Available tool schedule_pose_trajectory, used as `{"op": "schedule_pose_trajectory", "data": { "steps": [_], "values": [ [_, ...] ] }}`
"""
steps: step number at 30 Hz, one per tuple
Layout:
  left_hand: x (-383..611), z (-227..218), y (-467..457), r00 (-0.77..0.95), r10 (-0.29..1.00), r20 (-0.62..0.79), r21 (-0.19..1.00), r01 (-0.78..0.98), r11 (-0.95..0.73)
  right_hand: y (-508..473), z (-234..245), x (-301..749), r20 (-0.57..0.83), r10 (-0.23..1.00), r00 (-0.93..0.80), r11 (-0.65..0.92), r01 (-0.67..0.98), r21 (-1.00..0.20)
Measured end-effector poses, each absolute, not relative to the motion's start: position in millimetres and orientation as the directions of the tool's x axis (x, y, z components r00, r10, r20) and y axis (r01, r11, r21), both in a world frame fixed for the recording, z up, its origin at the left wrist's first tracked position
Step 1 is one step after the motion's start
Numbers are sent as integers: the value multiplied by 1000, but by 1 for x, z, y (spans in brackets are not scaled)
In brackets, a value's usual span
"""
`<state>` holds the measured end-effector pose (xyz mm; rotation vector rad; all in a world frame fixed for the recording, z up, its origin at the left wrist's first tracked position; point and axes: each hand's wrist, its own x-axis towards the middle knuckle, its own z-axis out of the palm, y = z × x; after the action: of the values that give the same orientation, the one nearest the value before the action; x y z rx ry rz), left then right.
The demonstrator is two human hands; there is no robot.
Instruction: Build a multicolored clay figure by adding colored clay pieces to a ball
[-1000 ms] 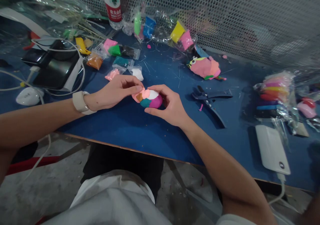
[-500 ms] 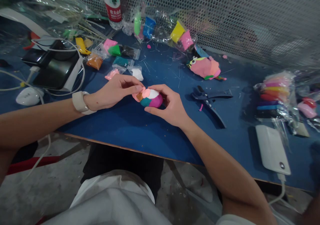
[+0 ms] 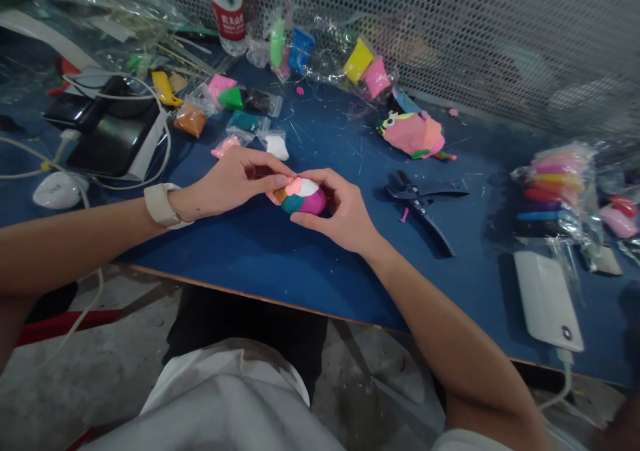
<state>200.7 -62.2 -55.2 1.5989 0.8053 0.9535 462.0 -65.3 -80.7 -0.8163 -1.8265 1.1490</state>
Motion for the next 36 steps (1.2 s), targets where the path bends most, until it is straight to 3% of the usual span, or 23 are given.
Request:
{"op": "schedule_pose_trajectory", "data": {
  "steps": [9, 36],
  "values": [
    [204, -63, -61, 380, 908, 177, 984, -65, -164, -59, -86, 465, 311, 906, -286, 345, 74, -936],
    [206, -62, -65, 407, 890, 206, 958, 102, -268, -64, -91, 459, 229, 918, -324, 243, 1, -970]
  ]
}}
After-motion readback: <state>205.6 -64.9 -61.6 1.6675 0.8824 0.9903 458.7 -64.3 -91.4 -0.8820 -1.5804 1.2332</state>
